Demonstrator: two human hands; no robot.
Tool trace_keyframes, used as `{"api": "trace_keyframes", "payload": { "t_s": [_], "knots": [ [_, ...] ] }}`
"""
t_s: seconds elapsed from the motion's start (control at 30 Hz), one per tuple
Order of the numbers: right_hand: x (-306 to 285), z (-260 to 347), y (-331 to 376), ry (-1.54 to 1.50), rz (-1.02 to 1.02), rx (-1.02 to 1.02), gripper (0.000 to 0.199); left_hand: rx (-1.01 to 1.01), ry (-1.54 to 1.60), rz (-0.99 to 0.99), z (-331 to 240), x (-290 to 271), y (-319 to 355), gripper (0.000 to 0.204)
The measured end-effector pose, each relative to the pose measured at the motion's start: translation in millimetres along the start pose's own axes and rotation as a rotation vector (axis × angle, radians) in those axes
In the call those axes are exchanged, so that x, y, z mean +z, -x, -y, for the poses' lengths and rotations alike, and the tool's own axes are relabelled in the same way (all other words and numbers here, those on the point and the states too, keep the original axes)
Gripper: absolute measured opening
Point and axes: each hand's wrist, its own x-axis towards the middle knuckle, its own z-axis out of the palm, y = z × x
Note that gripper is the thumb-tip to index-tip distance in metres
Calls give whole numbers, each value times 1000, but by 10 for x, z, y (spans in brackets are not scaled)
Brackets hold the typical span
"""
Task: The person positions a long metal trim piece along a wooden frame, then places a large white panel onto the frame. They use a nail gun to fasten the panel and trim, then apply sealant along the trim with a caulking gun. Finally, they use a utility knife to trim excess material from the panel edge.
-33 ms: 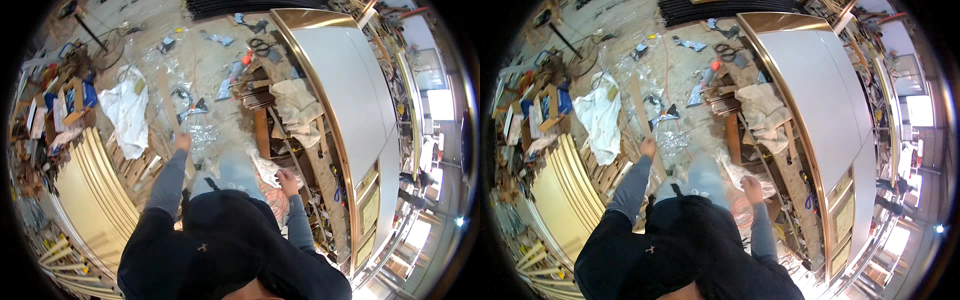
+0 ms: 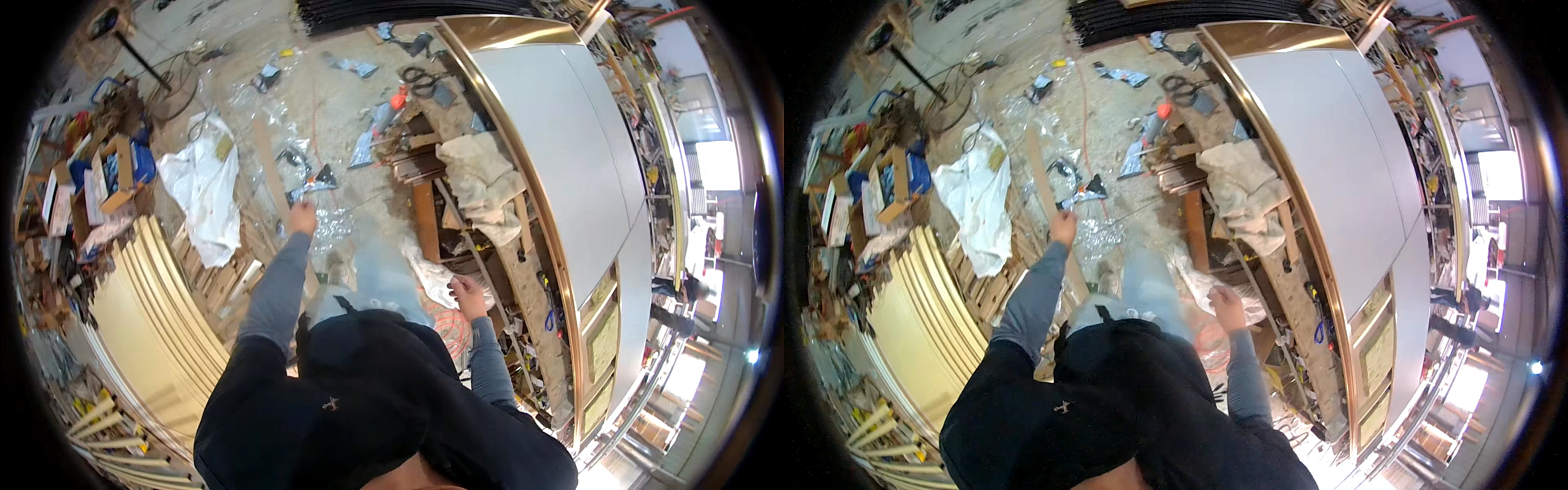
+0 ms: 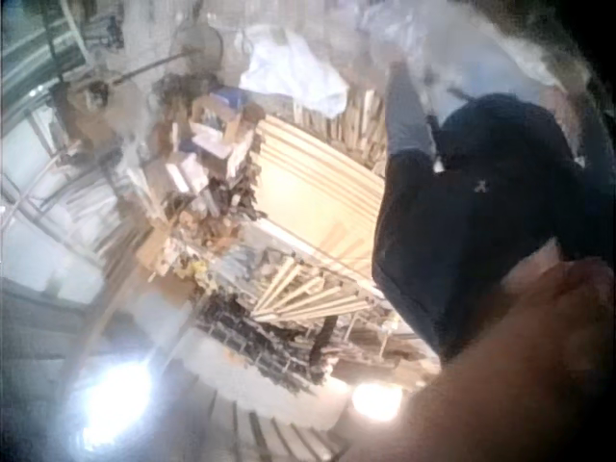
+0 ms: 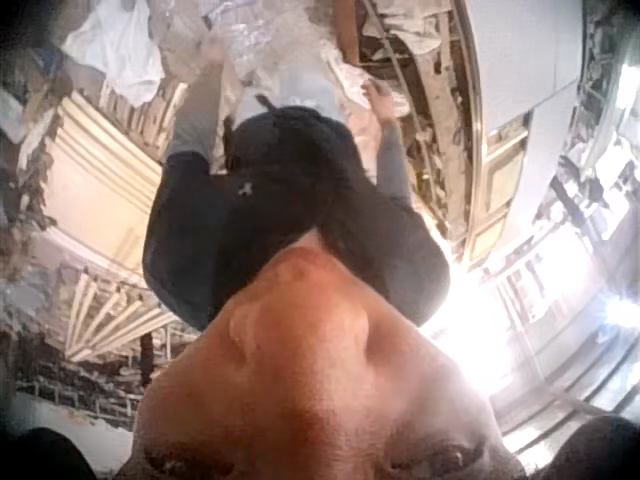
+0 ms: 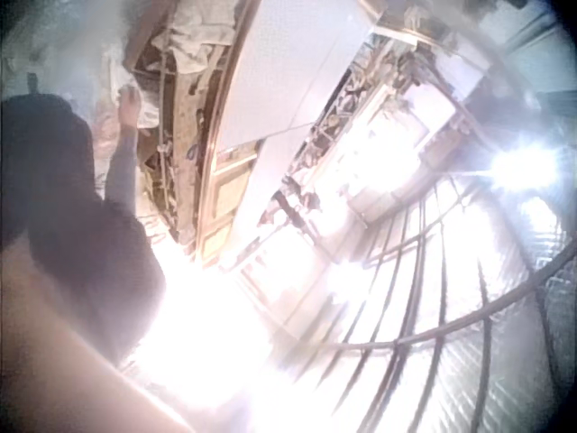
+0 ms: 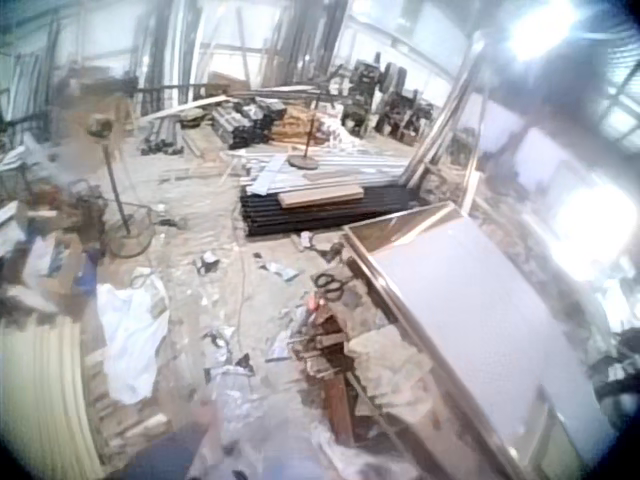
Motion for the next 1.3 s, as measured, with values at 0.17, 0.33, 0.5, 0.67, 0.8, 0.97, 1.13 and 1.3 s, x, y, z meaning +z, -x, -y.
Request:
{"api": "trace_keyframes", "payload": {
  "t_s": [0.17,0.33,0.5,0.67,0.8,0.97,1.13,1.3],
  "knots": [
    [9,-59,-630,236,0,-20,36,487,296,212,-2974,730,-1503,31],
    [123,824,-952,296,-206,-111,41,792,-26,561,-4434,1466,-2936,33],
    [334,1281,-412,253,-484,200,45,1183,-561,1018,-4472,2525,-3658,69],
    [1199,1483,300,-43,-723,626,49,980,-283,1277,-4455,2914,-3963,35],
    [2005,1444,667,-68,-673,852,50,1241,-473,947,-4172,2536,-4316,30],
    [2256,1503,821,-140,-794,838,52,884,-200,802,-3784,906,-3449,39],
    [2353,1134,759,-267,-772,724,45,944,-475,364,-3773,295,-2453,38],
    [2087,586,827,-357,-798,363,50,1274,-204,802,-3646,801,-708,37]
  ]
}}
